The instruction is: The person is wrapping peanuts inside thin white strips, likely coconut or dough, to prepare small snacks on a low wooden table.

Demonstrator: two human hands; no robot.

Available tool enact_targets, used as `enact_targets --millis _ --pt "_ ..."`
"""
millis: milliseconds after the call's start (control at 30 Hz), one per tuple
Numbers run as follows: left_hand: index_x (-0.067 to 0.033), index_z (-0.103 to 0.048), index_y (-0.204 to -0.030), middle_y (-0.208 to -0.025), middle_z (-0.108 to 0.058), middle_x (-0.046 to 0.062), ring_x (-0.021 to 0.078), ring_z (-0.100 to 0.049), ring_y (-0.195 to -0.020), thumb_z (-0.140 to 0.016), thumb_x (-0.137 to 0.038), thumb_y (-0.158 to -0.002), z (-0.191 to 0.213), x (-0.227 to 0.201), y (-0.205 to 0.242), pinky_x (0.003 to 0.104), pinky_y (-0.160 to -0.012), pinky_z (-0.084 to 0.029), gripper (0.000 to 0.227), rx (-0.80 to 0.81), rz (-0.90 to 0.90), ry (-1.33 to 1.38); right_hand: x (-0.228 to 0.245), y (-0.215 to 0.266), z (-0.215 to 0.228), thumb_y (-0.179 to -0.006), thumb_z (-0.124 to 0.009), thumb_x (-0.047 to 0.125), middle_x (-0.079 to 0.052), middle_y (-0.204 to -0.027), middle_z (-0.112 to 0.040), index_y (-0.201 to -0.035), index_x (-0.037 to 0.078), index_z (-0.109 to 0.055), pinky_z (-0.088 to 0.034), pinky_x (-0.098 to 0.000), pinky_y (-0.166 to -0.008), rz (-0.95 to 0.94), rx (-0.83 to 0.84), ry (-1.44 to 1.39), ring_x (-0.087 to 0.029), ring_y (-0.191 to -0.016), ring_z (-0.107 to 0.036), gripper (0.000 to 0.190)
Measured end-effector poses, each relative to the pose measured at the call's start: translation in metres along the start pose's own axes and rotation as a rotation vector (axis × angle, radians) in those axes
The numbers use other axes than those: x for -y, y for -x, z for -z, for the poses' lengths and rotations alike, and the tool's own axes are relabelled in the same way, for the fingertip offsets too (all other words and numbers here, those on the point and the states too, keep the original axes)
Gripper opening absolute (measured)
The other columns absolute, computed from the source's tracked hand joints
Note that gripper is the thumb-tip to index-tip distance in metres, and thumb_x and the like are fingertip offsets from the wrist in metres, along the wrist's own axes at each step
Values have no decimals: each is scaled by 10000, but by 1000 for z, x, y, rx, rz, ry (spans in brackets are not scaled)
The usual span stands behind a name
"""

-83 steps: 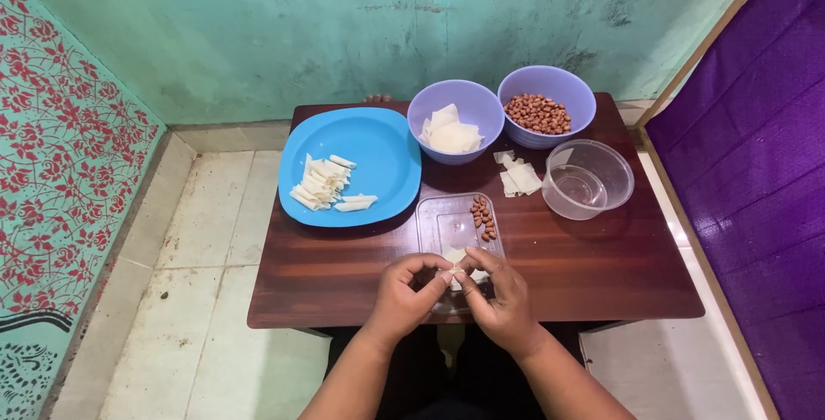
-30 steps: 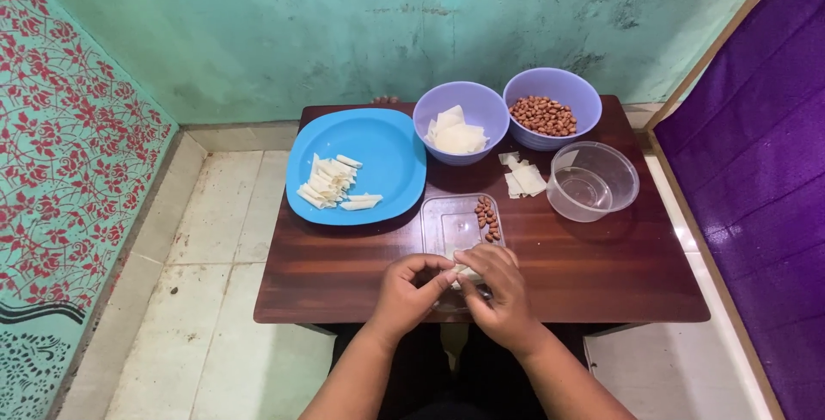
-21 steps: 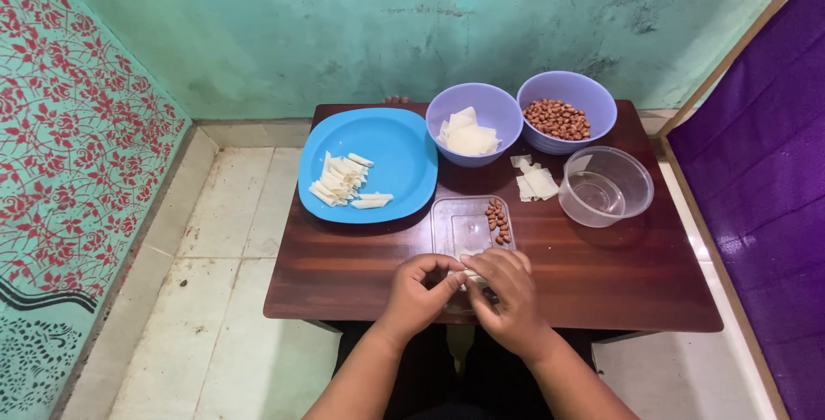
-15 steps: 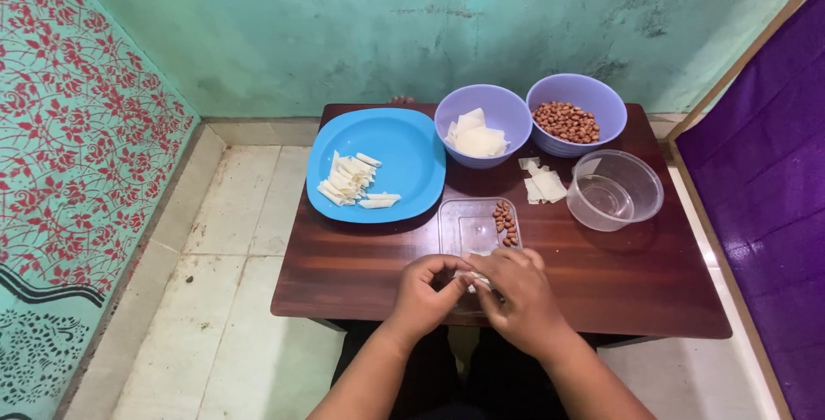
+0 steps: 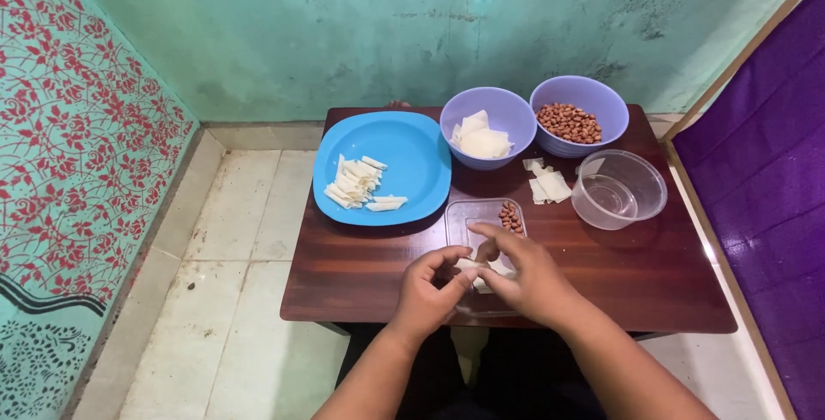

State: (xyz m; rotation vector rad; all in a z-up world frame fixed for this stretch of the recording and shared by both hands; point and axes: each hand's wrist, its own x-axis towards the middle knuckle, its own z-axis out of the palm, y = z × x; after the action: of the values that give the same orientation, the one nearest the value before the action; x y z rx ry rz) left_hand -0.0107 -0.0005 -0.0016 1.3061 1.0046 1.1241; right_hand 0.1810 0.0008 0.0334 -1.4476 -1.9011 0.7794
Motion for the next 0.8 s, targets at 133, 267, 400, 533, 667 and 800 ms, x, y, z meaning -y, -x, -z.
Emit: enact_targets --millis 133,267,400,533,667,800 --pt "-124 -750 -1236 -975 -705 -3 76 -622 -759 -789 -173 -847 16 -13 -2 236 -729 -576 394 -39 8 -55 21 -14 0 -804 -773 154 47 -900 -743 -1377 289 -640 -487 -287 -846 -123 -11 -126 -107 -871 -684 604" --pt "-138 -741 -1238 -1035 -765 34 121 -700 -902 -784 -157 -829 39 -19 -2 269 -801 -604 413 -130 -26 -148 32 -37 -4 -814 -793 123 11 -878 -733 -1320 204 -695 -538 -276 -853 -251 19 -297 -109 -844 -686 522" --pt "-197 -753 -1203 -1136 -766 16 135 -733 -1059 -748 -233 -852 60 -14 -3 300 -933 -582 353 -253 -49 -402 47 -69 -10 -826 -795 131 49 -863 -774 -1274 197 -734 -544 -251 -781 -295 42 -197 -72 -765 -677 457" --pt "-228 -776 -1151 -1084 -800 -37 161 -701 -1060 -725 -257 -843 63 -15 -5 339 -913 -558 314 -298 -49 -563 42 -112 -31 -866 -764 150 24 -944 -761 -1264 212 -726 -506 -295 -777 -298 109 -124 -119 -820 -637 405" --pt "-208 -787 -1082 -1065 -806 -49 188 -727 -1019 -717 -250 -828 62 -6 -7 421 -957 -495 266 -269 -213 -635 12 -160 -61 -838 -790 171 3 -996 -786 -1116 175 -800 -536 -289 -889 -194 100 -57 -130 -953 -701 278" --pt "-207 -796 -1059 -1065 -807 -56 179 -724 -1049 -716 -271 -825 65 -3 -9 413 -983 -482 256 -258 -161 -625 -4 -196 -83 -854 -724 164 -5 -1048 -809 -993 154 -838 -543 -297 -905 -162 174 77 -172 -1012 -727 180"
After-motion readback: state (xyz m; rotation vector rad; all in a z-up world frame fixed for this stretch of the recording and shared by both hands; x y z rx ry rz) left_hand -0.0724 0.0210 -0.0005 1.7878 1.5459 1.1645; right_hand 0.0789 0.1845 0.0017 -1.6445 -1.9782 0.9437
